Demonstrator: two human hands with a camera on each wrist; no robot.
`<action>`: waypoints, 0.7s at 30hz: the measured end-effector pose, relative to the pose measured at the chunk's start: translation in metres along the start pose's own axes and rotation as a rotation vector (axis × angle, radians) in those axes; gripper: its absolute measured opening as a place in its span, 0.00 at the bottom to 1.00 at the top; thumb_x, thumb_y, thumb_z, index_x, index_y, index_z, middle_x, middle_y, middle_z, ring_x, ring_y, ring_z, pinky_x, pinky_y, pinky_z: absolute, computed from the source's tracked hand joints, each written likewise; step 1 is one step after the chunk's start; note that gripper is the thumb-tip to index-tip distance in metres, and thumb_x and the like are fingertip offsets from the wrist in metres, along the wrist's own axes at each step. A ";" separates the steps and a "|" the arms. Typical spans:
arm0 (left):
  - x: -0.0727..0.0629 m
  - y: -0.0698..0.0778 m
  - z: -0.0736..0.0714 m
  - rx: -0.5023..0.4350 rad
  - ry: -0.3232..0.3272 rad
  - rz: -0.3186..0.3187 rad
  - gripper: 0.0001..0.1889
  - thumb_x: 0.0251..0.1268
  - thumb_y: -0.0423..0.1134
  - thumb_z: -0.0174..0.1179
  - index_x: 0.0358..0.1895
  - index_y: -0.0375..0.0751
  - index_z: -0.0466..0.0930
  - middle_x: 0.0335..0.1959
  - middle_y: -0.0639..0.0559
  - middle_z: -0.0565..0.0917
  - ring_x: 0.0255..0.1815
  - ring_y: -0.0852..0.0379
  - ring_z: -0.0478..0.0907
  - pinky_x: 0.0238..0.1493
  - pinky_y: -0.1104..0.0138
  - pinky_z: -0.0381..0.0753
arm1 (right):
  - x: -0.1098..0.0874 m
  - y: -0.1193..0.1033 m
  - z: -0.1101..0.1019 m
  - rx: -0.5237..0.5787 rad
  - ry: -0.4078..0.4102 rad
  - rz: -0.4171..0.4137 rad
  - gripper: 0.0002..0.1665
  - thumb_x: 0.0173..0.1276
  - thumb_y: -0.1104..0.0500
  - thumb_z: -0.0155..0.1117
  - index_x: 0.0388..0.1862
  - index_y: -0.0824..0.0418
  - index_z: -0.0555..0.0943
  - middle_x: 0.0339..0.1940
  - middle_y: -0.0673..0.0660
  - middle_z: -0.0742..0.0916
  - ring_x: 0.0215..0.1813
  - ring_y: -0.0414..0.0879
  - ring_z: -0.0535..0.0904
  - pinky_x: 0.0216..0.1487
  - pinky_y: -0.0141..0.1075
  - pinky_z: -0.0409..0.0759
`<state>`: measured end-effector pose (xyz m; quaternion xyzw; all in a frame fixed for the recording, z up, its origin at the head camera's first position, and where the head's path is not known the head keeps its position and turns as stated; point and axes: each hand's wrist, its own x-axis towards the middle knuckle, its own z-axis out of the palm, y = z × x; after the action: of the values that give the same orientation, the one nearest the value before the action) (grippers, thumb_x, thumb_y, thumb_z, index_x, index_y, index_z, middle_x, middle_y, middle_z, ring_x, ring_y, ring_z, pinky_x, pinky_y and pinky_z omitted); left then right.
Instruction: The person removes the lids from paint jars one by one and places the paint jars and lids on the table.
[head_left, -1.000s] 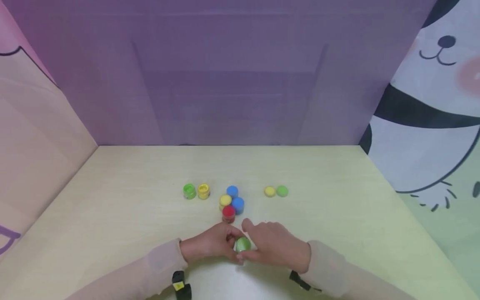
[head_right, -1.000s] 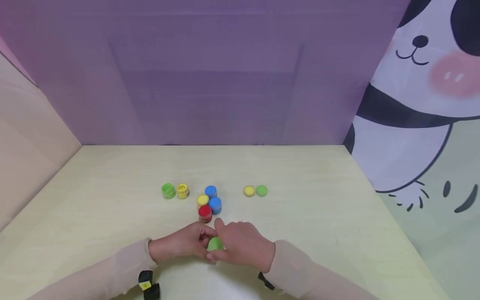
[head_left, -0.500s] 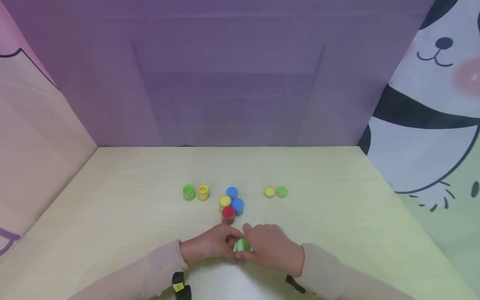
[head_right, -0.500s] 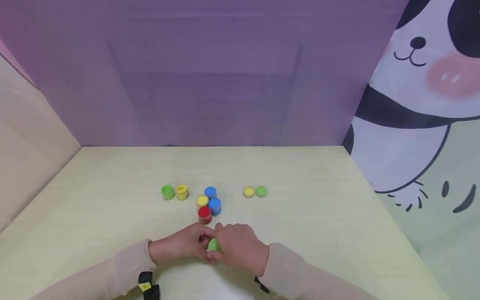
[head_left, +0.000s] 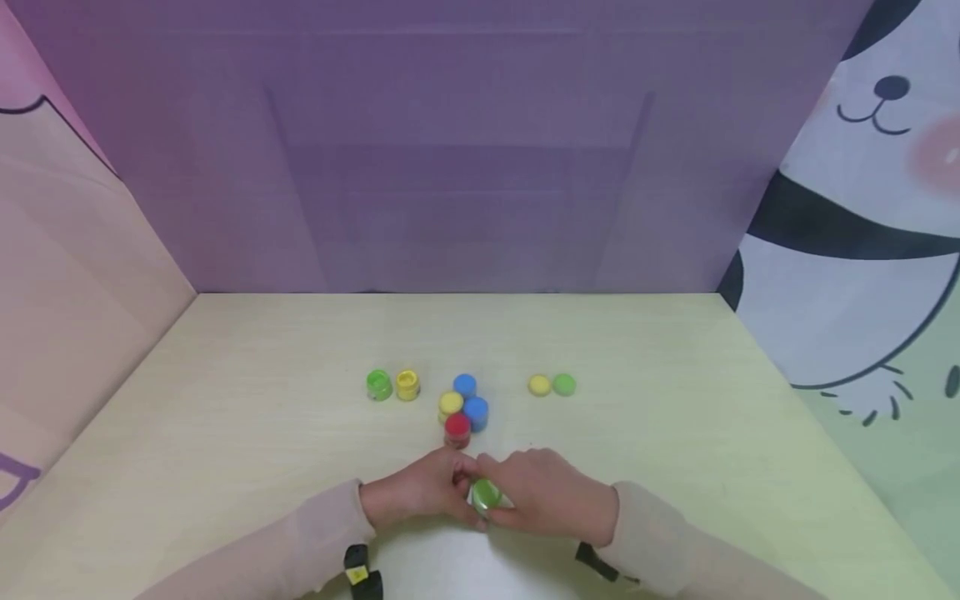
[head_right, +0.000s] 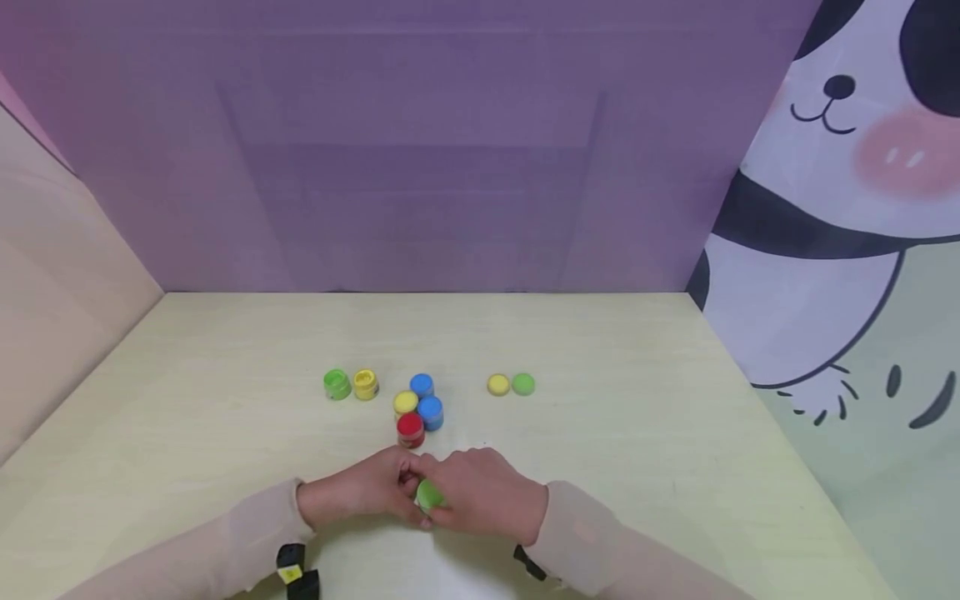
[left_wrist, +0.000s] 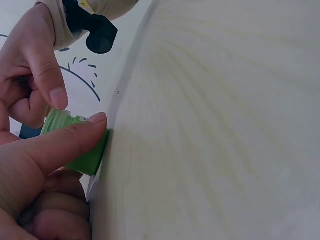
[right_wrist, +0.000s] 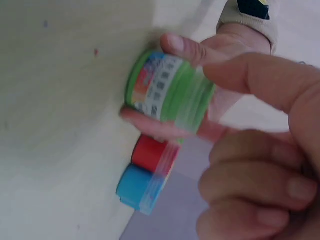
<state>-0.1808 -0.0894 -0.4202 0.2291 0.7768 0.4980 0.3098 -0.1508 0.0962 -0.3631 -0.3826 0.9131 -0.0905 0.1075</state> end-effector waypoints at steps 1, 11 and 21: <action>0.000 0.000 0.000 0.003 0.002 -0.009 0.19 0.42 0.30 0.73 0.42 0.49 0.84 0.14 0.55 0.68 0.17 0.61 0.62 0.19 0.73 0.59 | -0.001 0.001 -0.001 -0.007 -0.004 -0.020 0.20 0.61 0.53 0.65 0.51 0.56 0.74 0.13 0.42 0.68 0.16 0.35 0.60 0.19 0.26 0.62; 0.000 0.000 -0.001 -0.020 -0.007 -0.030 0.15 0.42 0.30 0.73 0.37 0.47 0.84 0.15 0.55 0.70 0.18 0.61 0.63 0.22 0.72 0.62 | -0.001 0.006 -0.010 -0.093 -0.084 -0.070 0.29 0.61 0.57 0.66 0.62 0.48 0.71 0.11 0.44 0.66 0.14 0.36 0.58 0.18 0.26 0.60; 0.000 0.001 -0.001 0.009 -0.004 -0.009 0.13 0.42 0.31 0.73 0.35 0.44 0.83 0.15 0.55 0.69 0.18 0.61 0.63 0.21 0.73 0.62 | -0.002 0.008 -0.008 0.011 0.006 -0.113 0.21 0.61 0.51 0.67 0.51 0.54 0.73 0.14 0.42 0.67 0.17 0.34 0.59 0.18 0.24 0.60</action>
<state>-0.1813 -0.0895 -0.4189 0.2280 0.7795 0.4927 0.3124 -0.1570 0.1037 -0.3571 -0.4327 0.8899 -0.1025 0.1015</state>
